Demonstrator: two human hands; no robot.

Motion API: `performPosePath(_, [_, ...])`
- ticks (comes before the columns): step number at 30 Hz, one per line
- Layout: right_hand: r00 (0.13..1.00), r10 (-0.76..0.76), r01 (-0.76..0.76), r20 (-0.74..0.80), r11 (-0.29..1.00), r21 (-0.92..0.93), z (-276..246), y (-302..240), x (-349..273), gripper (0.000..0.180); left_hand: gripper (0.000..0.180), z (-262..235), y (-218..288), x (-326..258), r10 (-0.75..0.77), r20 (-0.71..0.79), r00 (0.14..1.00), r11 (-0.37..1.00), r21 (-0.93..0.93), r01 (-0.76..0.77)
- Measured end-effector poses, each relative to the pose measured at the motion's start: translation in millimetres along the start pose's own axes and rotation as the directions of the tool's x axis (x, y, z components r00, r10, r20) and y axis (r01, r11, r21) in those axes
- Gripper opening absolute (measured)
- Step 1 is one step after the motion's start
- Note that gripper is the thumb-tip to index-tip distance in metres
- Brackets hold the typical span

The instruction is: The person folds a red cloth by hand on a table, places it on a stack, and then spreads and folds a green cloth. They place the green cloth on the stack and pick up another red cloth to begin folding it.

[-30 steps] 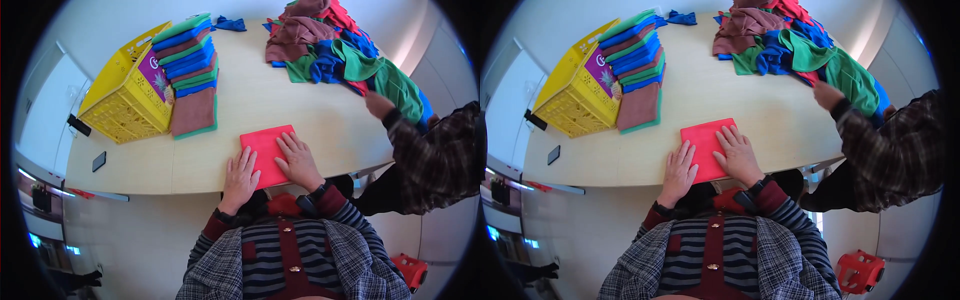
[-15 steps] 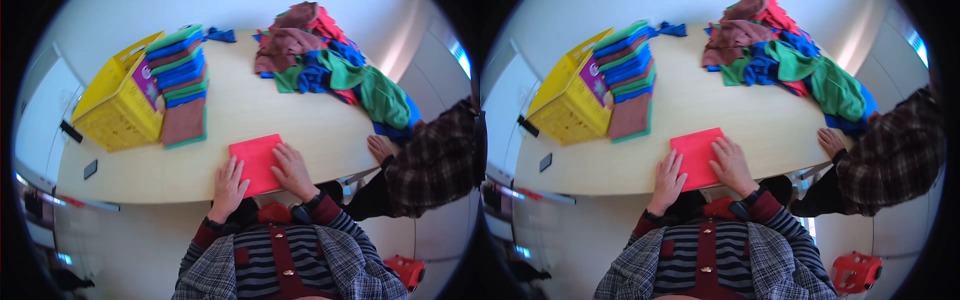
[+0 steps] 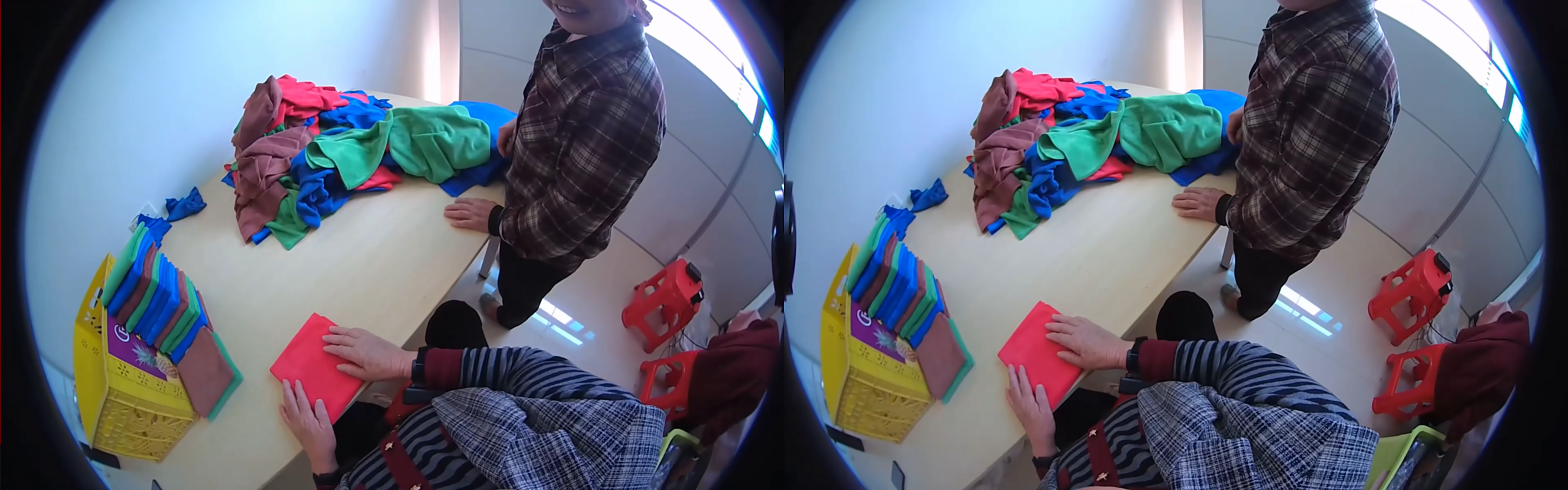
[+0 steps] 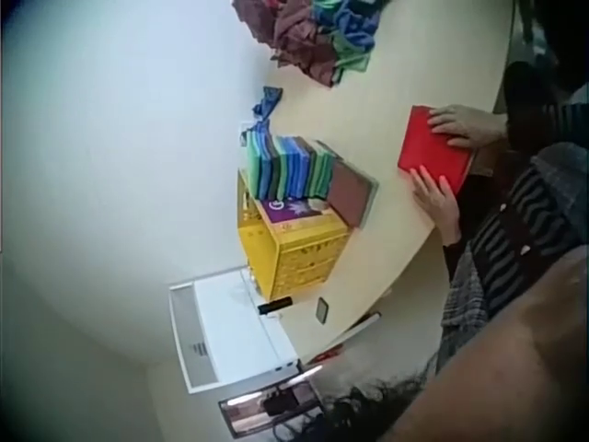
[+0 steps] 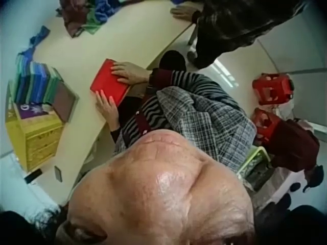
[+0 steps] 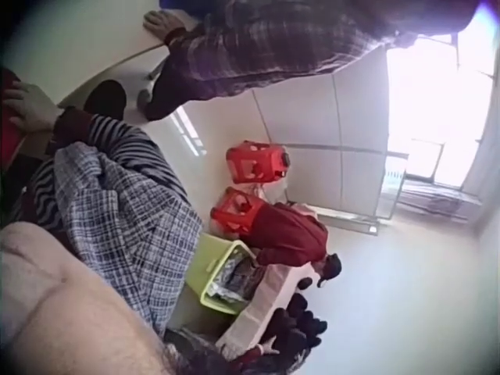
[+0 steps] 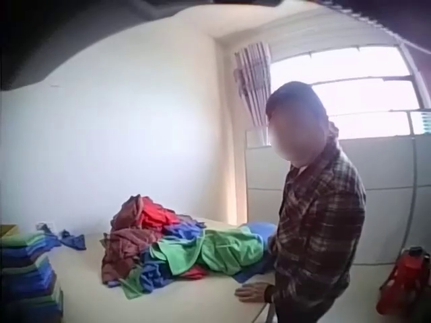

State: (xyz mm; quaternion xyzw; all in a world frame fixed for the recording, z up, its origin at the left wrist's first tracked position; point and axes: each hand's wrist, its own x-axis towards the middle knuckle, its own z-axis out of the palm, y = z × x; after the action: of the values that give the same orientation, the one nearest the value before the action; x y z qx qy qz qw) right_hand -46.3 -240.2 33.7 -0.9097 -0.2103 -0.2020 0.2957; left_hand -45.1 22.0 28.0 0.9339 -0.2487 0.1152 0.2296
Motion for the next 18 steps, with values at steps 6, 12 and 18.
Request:
performPosePath(6, [1.000,0.014,-0.014,0.000,1.000,0.004,5.5,-5.8,2.5,0.046,0.057,-2.2,-3.1,-1.9,-0.003,-0.005,1.000,1.000,0.021,0.003])
performPosePath(12, [1.000,0.006,-0.006,-0.001,1.000,-0.008,4.3,-6.4,3.8,0.046,0.056,-1.1,-4.7,-1.5,-0.009,-0.009,1.000,0.999,0.034,0.009])
performPosePath(18, [0.999,-0.020,0.019,-0.040,0.999,-0.030,4.9,-7.2,0.4,0.043,0.056,-1.5,-2.1,-2.8,-0.003,-0.013,1.000,0.999,0.034,0.003])
